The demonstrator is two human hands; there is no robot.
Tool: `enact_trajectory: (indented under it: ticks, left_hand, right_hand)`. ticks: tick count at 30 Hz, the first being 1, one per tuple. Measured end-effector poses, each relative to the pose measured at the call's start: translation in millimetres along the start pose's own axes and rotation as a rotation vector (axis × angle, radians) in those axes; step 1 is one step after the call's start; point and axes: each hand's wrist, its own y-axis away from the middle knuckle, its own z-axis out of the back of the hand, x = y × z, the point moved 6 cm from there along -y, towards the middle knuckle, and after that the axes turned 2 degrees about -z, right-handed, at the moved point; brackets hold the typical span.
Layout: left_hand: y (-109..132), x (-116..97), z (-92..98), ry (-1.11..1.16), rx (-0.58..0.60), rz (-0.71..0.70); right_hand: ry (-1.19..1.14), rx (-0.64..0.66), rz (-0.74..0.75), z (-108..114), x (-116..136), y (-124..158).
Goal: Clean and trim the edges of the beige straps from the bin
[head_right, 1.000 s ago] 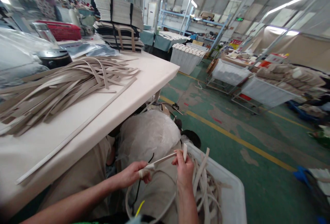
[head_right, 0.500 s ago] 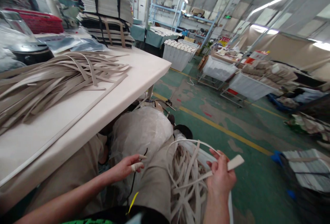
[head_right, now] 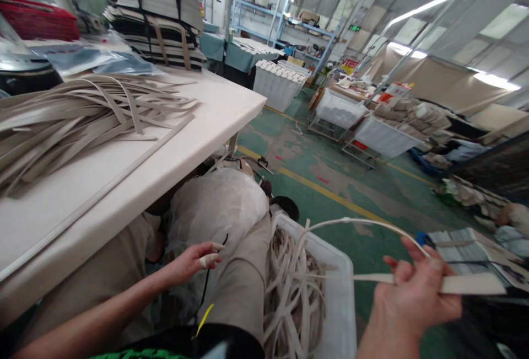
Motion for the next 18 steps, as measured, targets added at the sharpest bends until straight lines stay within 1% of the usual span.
enact_trajectory:
  ticks: [2,6,9,11,13,14,16,18]
  left_hand:
    - [-0.8,0.7,0.1,0.002,-0.004,0.004]
    - [-1.5,3.3,-1.1,-0.013,0.006,0.018]
    - [-1.0,3.9,-3.2,-0.018,0.026,0.013]
    - [-0.7,4.1,-3.6,-0.018,0.028,0.008]
    - [-0.6,3.9,-3.0,-0.007,0.021,0.006]
    - [-0.6,3.6,-2.4,0.000,0.017,0.006]
    - [-0.3,2.7,-1.1,0.019,0.007,0.013]
    - [0.3,1.6,0.1,0.050,-0.007,0.027]
  right_hand:
    - [-0.001,0.000,0.013,4.9,2.3,1.2]
    - [0.034,0.102,-0.030,1.6,-4.5,8.0]
    - [0.047,0.109,-0.069,3.8,-19.5,13.4]
    - [0.071,0.111,-0.103,12.9,-38.5,16.5]
    - [0.130,0.094,-0.188,32.3,-67.8,19.0]
    - [0.169,0.064,-0.243,46.8,-84.8,20.2]
    - [0.264,-0.028,-0.377,82.9,-120.1,23.9]
    - [0.338,-0.080,-0.429,119.4,-147.3,29.2]
